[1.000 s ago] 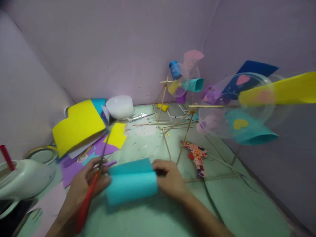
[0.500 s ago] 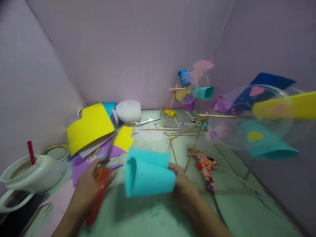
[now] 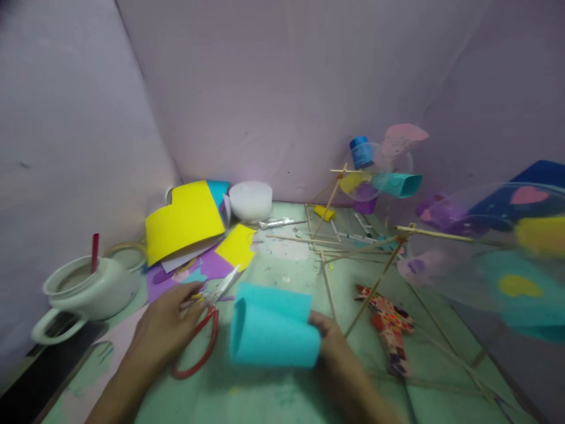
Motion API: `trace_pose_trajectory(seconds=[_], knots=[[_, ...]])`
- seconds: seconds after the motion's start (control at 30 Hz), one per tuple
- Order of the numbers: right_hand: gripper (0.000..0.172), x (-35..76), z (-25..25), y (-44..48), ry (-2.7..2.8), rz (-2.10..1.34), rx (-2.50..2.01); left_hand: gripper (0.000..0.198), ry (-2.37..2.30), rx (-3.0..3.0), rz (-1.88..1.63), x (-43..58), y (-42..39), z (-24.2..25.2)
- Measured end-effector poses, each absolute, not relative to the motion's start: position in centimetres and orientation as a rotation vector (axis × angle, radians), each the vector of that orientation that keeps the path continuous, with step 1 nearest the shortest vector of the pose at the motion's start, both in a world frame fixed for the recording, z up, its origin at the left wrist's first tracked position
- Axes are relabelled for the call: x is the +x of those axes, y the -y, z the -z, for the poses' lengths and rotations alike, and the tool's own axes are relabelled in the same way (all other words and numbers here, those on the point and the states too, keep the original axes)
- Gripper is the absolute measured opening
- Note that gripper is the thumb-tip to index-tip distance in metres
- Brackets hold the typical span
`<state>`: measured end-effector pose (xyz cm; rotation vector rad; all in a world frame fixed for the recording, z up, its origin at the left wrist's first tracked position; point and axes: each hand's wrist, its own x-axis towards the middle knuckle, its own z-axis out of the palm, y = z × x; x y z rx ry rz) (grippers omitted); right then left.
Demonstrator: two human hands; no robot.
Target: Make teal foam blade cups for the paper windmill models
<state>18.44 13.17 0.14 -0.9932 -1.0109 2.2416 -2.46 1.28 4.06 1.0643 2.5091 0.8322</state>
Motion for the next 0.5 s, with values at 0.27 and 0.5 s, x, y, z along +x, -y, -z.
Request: trace_pose_trajectory(seconds=[0.27,0.5], knots=[[0.033,18.6,0.5,-13.0,1.153,-2.227,-0.978,0.012,-1.706,0.972,-1.57,-0.1,-0.9,-4.1],[0.025,18.8,1.1,-13.2,1.34,-2.116,-0.943,0.014,-1.829,1.333,-1.618,0.5,-1.2,-4.5]])
